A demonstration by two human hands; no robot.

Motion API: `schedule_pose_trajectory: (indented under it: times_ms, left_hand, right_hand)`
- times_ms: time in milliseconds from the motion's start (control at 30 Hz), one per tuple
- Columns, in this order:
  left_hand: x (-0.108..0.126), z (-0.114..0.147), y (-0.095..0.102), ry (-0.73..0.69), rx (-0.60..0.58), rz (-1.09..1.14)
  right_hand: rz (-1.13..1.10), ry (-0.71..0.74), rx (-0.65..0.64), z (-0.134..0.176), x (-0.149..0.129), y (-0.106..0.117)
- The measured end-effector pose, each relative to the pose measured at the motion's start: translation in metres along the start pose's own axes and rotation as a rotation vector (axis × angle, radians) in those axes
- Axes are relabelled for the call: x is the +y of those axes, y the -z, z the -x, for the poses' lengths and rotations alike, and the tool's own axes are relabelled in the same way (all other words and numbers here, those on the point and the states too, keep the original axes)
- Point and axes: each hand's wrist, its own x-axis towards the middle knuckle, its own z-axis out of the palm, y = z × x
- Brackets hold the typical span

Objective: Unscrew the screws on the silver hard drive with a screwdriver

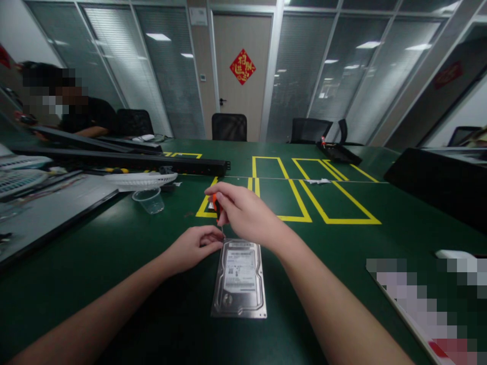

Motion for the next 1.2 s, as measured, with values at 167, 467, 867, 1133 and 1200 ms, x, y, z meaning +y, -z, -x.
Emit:
schedule_pose_trajectory:
  times_ms: [167, 467, 867, 1133, 1200]
  left_hand:
    - [-0.0002, 0.0006, 0.0007, -0.004, 0.0, -0.012]
    - [0.0013, 0.0003, 0.0, 0.016, -0.006, 0.016]
    - [0.0026, 0.0005, 0.0007, 0.012, -0.007, 0.016]
    - [0.0006, 0.0004, 0.0004, 0.014, -0.011, 0.015]
    - [-0.0001, 0.0003, 0.0, 0.014, -0.012, 0.023]
  right_hand:
    - [0.012, -0.049, 0.09, 0.0014, -0.0012, -0.0018]
    - [-0.015, 0.025, 0.072, 0.0014, -0.0009, -0.0036]
    - [-0.003, -0.004, 0.138, 0.0022, 0.0008, -0.0044]
    - [-0.023, 0.04, 0.063, 0.0, 0.0011, -0.0028]
    - [-0.008, 0.017, 0.052, -0.0009, 0.0015, -0.0018]
